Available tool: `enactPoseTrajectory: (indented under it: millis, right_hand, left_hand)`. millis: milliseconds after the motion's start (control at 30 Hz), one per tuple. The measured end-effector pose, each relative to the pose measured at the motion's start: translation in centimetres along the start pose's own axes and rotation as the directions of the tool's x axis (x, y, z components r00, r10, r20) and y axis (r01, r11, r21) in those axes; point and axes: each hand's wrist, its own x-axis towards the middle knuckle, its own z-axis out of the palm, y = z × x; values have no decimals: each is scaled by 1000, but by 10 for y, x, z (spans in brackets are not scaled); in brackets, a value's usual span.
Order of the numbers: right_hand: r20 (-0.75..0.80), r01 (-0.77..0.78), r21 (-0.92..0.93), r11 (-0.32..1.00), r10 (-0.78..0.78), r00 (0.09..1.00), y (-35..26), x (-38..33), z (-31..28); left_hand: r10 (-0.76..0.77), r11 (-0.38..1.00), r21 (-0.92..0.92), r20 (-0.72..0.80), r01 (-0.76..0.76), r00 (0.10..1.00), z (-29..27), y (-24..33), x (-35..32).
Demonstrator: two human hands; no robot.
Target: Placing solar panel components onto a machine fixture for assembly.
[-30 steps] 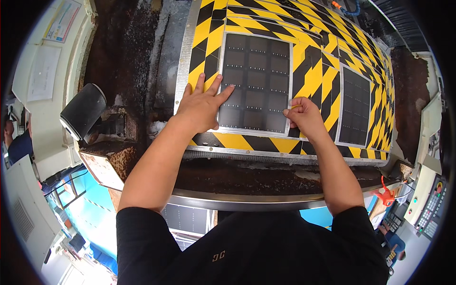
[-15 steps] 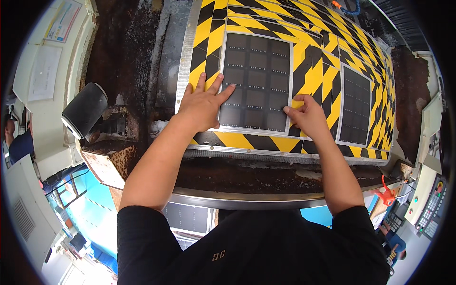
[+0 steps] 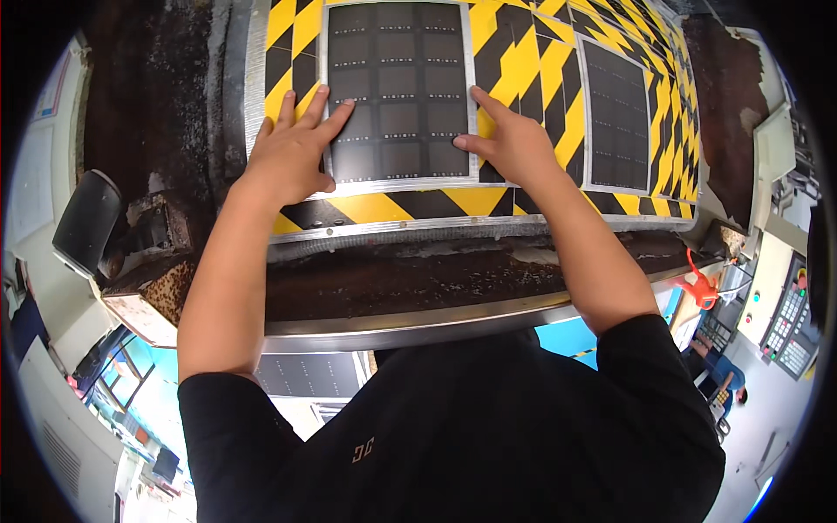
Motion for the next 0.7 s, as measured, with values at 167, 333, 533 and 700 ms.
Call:
enactPoseTrajectory:
  millis: [167,333,533,700]
  right_hand:
    - [23,-25,-4,1000,25,999,2,0,1]
    - [-10,5,-6,1000,-5,1000,0,0,4]
    - [-26,-11,16,1000,12,1000,-2,-2,2]
    - [2,-24,45,999,24,1000,-7,-1,1]
  left_hand:
    - [-4,1000,-11,3,4,1000,1,1,0]
    - [36,998,-50,-21,-37,999,0,-9,-4]
    - [35,992,-118,-144,-52,989,3,-22,2]
    - [13,999,-39,-192,-21,981,6,-29,0]
